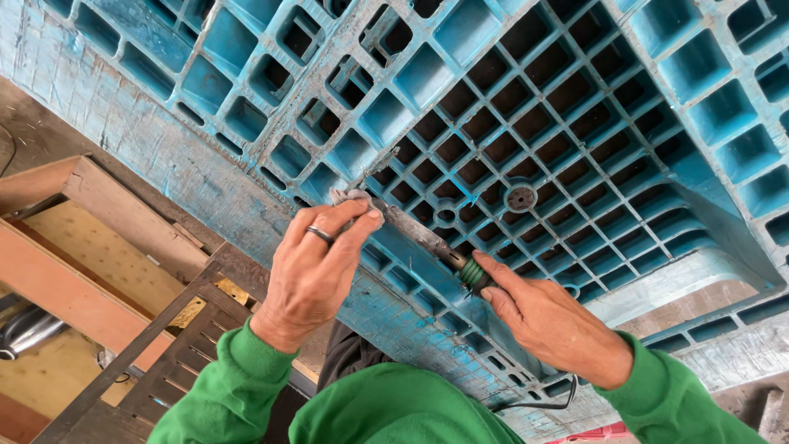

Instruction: The person uses a soldering iron to weld cracks in a blue plastic pallet and wipes the surface with a cloth.

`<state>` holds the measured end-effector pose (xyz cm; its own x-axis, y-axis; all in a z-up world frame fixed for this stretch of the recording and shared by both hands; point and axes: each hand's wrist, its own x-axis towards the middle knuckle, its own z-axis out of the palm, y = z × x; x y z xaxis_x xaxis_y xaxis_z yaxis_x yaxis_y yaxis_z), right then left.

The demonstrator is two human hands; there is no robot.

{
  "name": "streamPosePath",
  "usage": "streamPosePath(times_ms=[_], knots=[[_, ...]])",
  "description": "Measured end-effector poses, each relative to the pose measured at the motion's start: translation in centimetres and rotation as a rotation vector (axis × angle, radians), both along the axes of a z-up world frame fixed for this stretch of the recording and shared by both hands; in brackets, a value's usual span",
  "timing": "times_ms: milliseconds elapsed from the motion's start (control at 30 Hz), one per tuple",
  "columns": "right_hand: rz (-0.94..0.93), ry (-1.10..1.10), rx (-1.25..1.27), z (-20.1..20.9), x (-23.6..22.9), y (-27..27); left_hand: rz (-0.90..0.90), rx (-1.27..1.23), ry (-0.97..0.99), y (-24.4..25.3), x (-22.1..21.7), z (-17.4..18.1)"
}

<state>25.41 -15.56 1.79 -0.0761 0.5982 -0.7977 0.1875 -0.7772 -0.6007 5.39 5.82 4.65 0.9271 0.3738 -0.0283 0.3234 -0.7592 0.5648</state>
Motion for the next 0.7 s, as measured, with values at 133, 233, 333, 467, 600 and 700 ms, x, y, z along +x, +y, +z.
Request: streamPosePath(times_ms=[133, 233, 333, 467, 600, 700], knots=[[-0.018, 0.117, -0.206, -0.4, -0.3, 1.2, -0.094, 0.019, 0.130, 0.8, 1.0, -0.1], [-0.015, 0.165, -0.258, -1.0, 0.0, 1.4, -0.105, -0.021, 0.157, 1.3, 1.5, 0.3], [0.034, 0.064, -0.154, -0.5, 1.0, -0.6, -0.032, -0.150, 0.088, 1.0, 1.7, 1.2], [-0.018, -0.140, 0.061, 0.5, 2.5, -5.3, 0.040, -0.352, 0.058, -1.1, 1.4, 1.6], [0.050, -0.309, 0.045, 1.4, 3.2, -9.0, -0.023, -0.390, 0.039, -3.8, 1.9, 0.4], [0.077, -0.308, 0.125, 2.8, 3.3, -10.9, -0.147, -0.336, 0.065, -5.8, 2.2, -0.6]])
